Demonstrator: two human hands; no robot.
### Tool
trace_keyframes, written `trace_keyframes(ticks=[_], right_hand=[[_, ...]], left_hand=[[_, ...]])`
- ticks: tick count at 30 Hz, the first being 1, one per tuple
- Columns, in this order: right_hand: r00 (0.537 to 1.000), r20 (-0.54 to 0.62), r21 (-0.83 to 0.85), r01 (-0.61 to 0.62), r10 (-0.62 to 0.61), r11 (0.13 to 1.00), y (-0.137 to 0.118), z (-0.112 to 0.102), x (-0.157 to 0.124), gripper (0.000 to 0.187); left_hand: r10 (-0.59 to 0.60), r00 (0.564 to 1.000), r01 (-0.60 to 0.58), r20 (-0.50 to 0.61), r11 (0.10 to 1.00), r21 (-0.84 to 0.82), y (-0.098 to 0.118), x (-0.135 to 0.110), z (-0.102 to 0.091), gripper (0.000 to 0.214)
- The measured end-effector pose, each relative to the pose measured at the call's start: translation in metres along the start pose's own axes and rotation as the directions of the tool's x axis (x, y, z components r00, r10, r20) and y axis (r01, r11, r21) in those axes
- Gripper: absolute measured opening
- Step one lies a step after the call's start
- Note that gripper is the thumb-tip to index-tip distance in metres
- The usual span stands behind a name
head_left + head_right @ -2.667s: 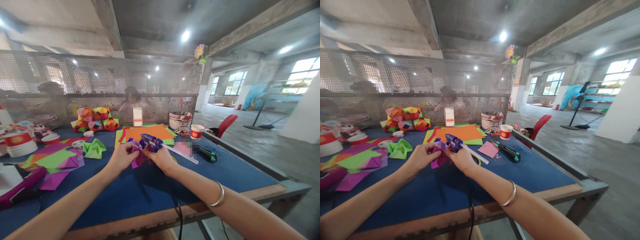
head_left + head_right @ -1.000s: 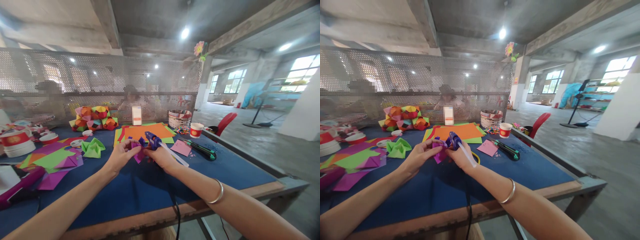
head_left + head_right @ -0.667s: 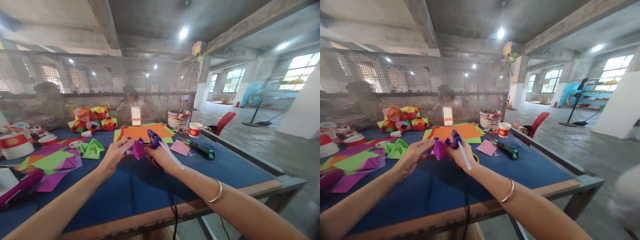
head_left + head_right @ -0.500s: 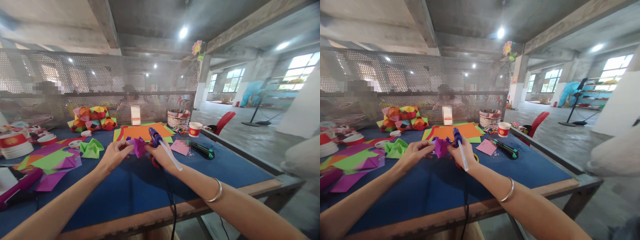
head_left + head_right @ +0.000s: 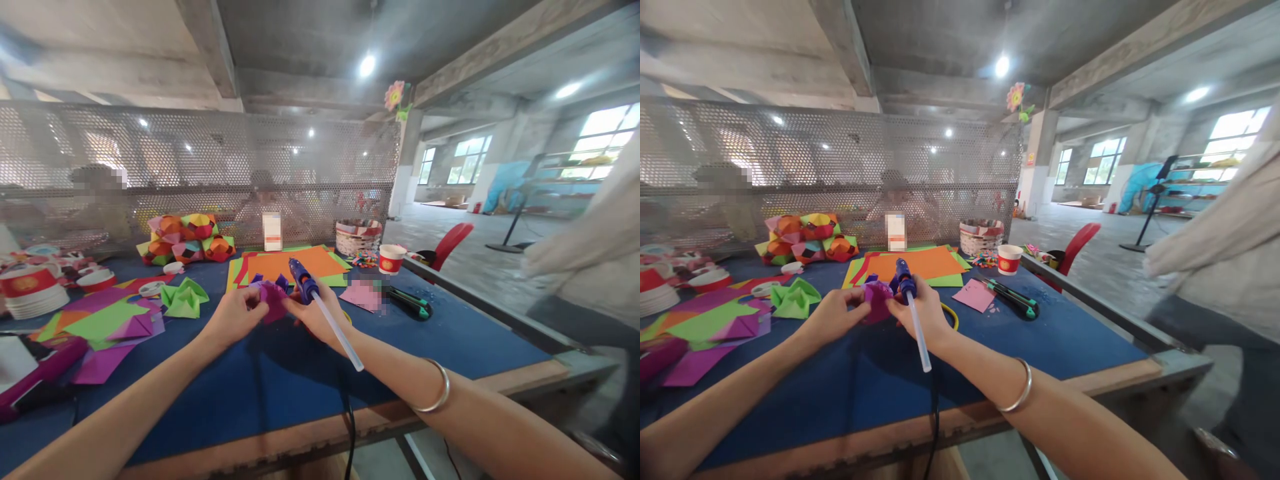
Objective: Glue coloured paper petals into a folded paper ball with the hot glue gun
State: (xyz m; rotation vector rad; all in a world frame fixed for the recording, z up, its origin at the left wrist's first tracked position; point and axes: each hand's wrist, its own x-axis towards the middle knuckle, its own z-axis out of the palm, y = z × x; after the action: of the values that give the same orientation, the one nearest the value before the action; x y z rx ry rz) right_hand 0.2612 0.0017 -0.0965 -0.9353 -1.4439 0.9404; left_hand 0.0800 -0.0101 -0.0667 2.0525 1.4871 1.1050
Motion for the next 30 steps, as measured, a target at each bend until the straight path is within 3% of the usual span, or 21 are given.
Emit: trace_keyframes(ticks=[4,8,10,13,20,25,30], right_hand=[[1.0,0.024,-0.075,0.001,0.001,0.997,-0.007,-0.002,-0.002,0.032],[1.0,0.018,-0.149,-0.019,0.022,0.989,-0.019,-0.005,-0.002,0.028],[0.998,0.058,-0.172,-0.022,0.033,0.985,-0.024,-0.005,-0.002,0.022],[0.99,0.1,-0.188,-0.075,0.095,0.979,-0.028,-0.004,-0.004,0.017],[0.989,0.021,-0.173,-0.141,0.146,0.975,-0.025,-0.005,-0.004,0.018],[0.986,0.022,-0.098,-0.161,0.164,0.982,-0.024,-0.006,-0.002,0.017],[0.982,0.035,-0.063,-0.185,0.187,0.981,-0.027,-0.007,-0.002,0.016]], left_hand=[[0.037,0.999,-0.04,0.032,0.993,0.111,-0.001,0.002,-0.009,0.018],[0.026,0.953,-0.052,0.3,0.996,0.077,0.0,0.002,-0.014,0.018],[0.025,0.935,-0.052,0.353,0.996,0.067,0.0,0.001,-0.015,0.019],[0.038,0.95,-0.056,0.31,0.997,0.048,0.0,0.0,-0.015,0.019],[0.014,0.99,0.001,0.143,0.995,-0.103,0.006,0.0,-0.015,0.041],[-0.077,0.98,0.148,0.185,0.903,-0.404,0.012,-0.002,-0.011,0.054],[-0.096,0.96,0.218,0.263,0.848,-0.484,0.01,-0.006,-0.002,0.063]])
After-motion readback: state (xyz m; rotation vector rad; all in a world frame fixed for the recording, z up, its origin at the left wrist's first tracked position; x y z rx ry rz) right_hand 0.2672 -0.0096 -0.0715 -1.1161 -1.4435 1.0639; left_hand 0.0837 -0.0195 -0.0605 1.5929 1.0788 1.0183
